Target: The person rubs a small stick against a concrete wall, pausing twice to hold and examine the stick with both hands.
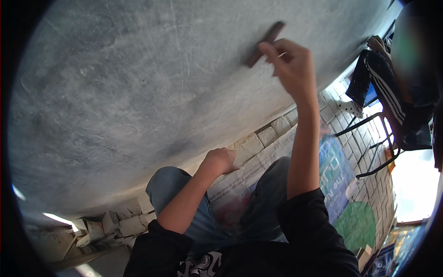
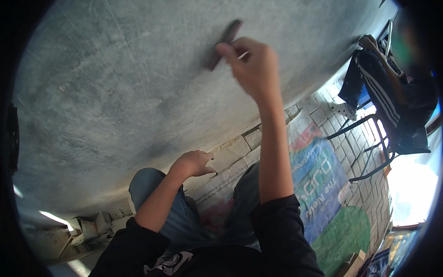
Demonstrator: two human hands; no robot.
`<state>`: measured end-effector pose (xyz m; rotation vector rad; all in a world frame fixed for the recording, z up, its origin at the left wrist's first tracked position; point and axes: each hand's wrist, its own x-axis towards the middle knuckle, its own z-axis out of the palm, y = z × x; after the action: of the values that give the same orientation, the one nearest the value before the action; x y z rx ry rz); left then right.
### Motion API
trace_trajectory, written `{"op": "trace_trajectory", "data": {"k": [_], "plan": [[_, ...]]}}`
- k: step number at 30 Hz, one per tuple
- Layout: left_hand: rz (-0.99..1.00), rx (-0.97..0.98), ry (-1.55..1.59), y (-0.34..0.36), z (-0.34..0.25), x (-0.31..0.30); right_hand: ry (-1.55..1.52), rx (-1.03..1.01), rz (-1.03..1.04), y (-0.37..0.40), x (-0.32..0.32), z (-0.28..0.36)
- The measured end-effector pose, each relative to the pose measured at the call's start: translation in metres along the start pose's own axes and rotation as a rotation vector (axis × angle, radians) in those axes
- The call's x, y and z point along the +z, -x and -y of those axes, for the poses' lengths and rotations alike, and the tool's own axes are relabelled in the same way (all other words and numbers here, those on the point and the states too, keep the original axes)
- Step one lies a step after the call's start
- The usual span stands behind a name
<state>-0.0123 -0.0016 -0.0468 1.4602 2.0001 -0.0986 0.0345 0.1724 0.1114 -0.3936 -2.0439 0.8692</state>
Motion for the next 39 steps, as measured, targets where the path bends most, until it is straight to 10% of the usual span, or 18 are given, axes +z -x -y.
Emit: {"op": "trace_trajectory", "data": {"k": [10,14,20,23,26,31,39], "plan": [[-0.003,-0.006,0.013,0.002,-0.005,-0.006,0.064,0.133,0.235,0.018,0.014,0.006],[0.020,-0.041,-0.022,0.002,-0.008,-0.002,0.012,0.105,-0.174,0.003,0.000,0.003],[0.037,-0.013,-0.034,-0.006,-0.011,0.001,-0.047,0.149,0.193,0.017,0.011,-0.003],[0.049,-0.051,-0.017,-0.003,-0.017,-0.003,-0.115,0.150,-0.125,0.004,-0.004,-0.005],[-0.025,0.015,-0.013,-0.006,-0.015,0.004,0.016,0.096,0.183,0.021,0.015,0.005],[-0.030,0.008,-0.029,-0.003,-0.013,0.005,-0.047,0.106,-0.101,0.006,0.000,-0.002],[-0.032,-0.004,-0.018,-0.001,-0.013,0.007,0.018,0.129,0.294,0.018,0.015,0.005]]}}
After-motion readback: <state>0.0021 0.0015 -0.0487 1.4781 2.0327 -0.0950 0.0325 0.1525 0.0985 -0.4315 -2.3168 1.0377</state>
